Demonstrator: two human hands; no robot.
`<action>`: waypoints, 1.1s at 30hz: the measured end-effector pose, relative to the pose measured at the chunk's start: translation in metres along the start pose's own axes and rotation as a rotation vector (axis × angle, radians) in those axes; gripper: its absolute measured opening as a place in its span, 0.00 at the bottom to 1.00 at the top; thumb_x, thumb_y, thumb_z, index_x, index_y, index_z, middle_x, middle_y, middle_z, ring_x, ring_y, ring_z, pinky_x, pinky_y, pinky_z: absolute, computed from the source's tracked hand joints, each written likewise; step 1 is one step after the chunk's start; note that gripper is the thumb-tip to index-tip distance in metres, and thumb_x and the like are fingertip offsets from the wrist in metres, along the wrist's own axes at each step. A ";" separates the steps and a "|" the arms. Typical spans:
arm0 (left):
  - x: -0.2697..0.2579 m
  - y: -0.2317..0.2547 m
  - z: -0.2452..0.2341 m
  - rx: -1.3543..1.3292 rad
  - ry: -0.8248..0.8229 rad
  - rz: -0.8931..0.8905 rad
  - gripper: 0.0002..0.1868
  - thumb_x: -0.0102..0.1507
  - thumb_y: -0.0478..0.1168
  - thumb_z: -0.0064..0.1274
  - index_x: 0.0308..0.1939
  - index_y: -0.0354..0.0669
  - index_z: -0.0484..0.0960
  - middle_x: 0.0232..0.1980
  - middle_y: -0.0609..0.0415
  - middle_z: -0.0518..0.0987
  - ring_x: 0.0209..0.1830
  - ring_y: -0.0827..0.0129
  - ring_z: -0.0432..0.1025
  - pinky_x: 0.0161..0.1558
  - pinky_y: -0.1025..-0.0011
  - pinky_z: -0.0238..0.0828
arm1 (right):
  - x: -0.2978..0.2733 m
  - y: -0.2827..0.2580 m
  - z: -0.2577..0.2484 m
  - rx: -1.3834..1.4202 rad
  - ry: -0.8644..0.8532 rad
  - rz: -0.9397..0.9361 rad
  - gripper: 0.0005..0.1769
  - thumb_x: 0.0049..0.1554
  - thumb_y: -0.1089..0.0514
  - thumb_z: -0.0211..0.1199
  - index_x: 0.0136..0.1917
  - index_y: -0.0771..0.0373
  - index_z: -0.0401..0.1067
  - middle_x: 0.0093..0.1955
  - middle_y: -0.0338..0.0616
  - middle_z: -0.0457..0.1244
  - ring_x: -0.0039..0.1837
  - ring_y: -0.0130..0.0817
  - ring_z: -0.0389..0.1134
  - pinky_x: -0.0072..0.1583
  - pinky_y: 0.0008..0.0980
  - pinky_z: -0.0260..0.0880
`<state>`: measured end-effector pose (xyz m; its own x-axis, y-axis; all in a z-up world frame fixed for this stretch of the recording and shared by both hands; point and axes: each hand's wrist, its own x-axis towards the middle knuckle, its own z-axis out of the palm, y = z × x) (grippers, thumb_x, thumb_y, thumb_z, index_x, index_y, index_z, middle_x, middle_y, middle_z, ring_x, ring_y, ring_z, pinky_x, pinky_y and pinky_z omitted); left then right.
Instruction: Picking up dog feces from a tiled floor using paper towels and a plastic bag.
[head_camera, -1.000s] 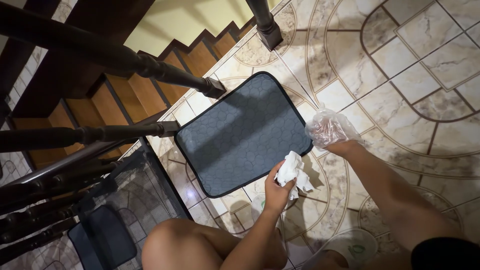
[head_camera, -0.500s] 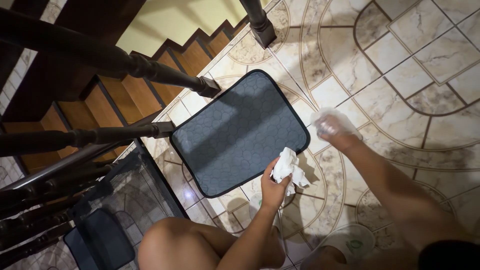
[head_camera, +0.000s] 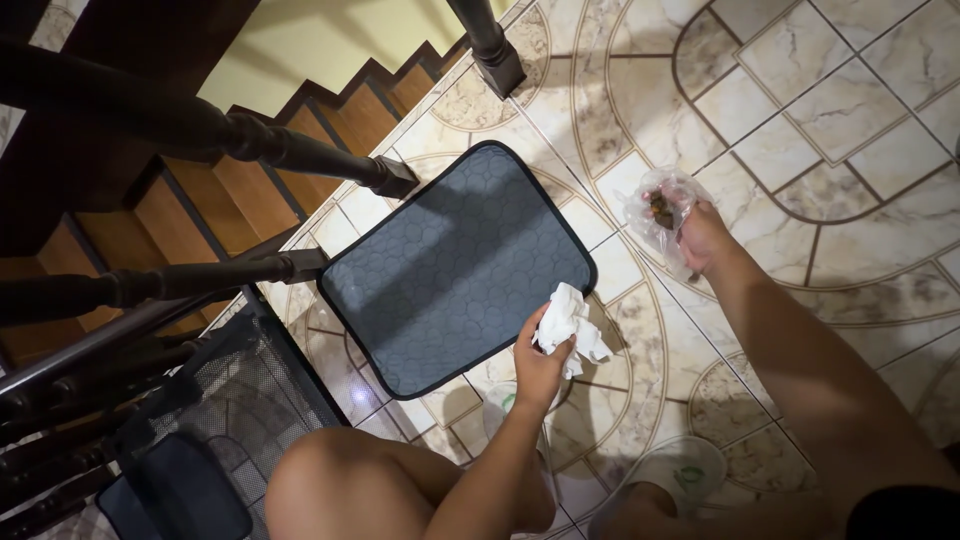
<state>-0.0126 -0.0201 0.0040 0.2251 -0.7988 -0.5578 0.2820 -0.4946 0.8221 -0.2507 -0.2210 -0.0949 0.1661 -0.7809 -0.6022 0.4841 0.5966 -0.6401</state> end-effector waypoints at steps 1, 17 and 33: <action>0.000 0.000 0.001 -0.009 -0.002 0.001 0.33 0.57 0.21 0.57 0.67 0.39 0.73 0.58 0.48 0.80 0.56 0.66 0.76 0.57 0.71 0.73 | -0.001 0.001 -0.001 0.059 -0.026 -0.007 0.09 0.64 0.55 0.58 0.56 0.58 0.72 0.49 0.39 0.68 0.48 0.31 0.69 0.52 0.33 0.75; 0.060 -0.015 0.028 0.412 0.086 0.528 0.33 0.56 0.22 0.57 0.67 0.38 0.74 0.66 0.40 0.69 0.69 0.53 0.66 0.70 0.62 0.64 | -0.016 0.000 -0.048 0.298 -0.135 0.002 0.10 0.61 0.51 0.63 0.49 0.59 0.74 0.45 0.38 0.67 0.45 0.30 0.66 0.48 0.31 0.69; 0.165 -0.059 0.082 1.305 -0.336 0.440 0.35 0.61 0.30 0.52 0.72 0.56 0.68 0.74 0.46 0.63 0.67 0.51 0.63 0.61 0.57 0.69 | -0.055 0.015 -0.105 0.393 0.064 -0.030 0.12 0.64 0.49 0.59 0.48 0.60 0.73 0.46 0.38 0.67 0.44 0.29 0.66 0.49 0.32 0.70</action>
<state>-0.0684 -0.1511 -0.1269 -0.2136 -0.9191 -0.3311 -0.8449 0.0037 0.5349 -0.3427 -0.1494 -0.1214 0.0992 -0.7766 -0.6222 0.7820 0.4475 -0.4339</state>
